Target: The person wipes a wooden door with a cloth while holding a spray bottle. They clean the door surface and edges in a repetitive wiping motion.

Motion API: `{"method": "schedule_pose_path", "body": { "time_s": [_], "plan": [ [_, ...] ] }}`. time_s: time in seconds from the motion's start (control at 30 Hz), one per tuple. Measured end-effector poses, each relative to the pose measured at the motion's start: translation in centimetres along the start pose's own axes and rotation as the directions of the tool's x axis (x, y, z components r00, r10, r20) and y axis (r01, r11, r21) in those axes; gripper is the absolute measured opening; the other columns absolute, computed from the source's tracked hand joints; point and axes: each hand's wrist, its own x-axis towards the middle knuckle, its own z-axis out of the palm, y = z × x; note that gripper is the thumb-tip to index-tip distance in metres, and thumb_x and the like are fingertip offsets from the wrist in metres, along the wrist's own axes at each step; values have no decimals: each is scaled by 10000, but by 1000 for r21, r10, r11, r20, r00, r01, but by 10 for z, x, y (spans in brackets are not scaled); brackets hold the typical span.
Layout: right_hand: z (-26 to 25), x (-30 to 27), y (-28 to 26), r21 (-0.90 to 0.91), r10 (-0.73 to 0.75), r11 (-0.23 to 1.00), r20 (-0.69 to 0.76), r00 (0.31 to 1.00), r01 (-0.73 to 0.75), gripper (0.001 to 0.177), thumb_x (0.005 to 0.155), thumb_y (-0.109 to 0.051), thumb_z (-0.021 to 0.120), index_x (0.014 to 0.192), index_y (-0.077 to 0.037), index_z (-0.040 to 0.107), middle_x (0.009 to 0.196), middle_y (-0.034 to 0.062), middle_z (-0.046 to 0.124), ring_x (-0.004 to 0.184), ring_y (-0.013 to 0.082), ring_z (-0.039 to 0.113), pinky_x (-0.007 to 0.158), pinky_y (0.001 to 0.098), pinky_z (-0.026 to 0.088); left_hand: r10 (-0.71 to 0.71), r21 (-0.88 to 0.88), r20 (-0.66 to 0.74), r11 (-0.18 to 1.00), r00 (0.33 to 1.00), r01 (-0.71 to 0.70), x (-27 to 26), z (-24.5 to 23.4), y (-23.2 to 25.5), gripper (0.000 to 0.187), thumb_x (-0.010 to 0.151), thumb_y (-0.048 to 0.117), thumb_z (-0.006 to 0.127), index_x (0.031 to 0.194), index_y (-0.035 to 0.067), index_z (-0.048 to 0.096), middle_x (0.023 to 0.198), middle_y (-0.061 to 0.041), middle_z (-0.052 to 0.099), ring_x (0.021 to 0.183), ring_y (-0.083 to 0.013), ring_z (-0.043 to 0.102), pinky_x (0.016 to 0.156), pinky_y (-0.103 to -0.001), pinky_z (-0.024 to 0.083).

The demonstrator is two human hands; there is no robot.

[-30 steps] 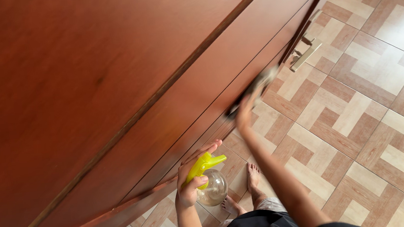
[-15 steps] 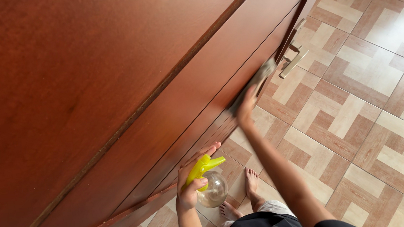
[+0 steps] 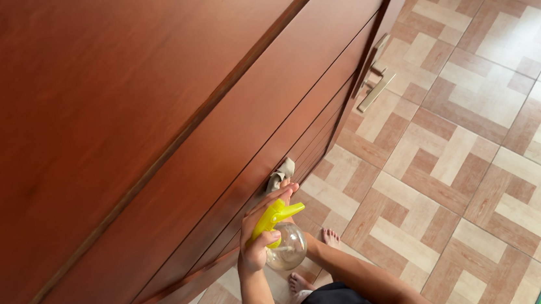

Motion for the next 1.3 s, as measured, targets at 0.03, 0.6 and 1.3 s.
{"method": "schedule_pose_path", "body": {
  "time_s": [0.03,0.6,1.3],
  "plan": [
    [-6,11,6,20,29,999,2,1000,-29,723,1129,-409,364,1639,31,103,1718,261,120,1596,374,115,1286,426,109,8,14,7,1000,1000,-8,4,3,-1,754,735,308,520,1339,-133,614,1439,-264,635,1398,-348,581,1265,-442,329],
    [-64,108,79,174,306,939,-27,952,-297,729,958,-253,554,1571,-13,243,1421,318,405,1240,433,447,1076,473,415,7,119,33,993,999,-11,58,32,-21,725,745,325,505,1313,-106,633,1457,-237,622,1463,-358,522,1250,-432,348],
    [-121,270,81,-204,-505,863,-354,787,462,552,1091,-329,418,1514,25,386,1678,315,148,1571,484,235,1316,566,166,-46,124,49,991,998,40,124,44,-51,711,743,244,495,1326,-152,589,1624,-280,426,1460,-327,488,1230,-388,321]
  ]
}}
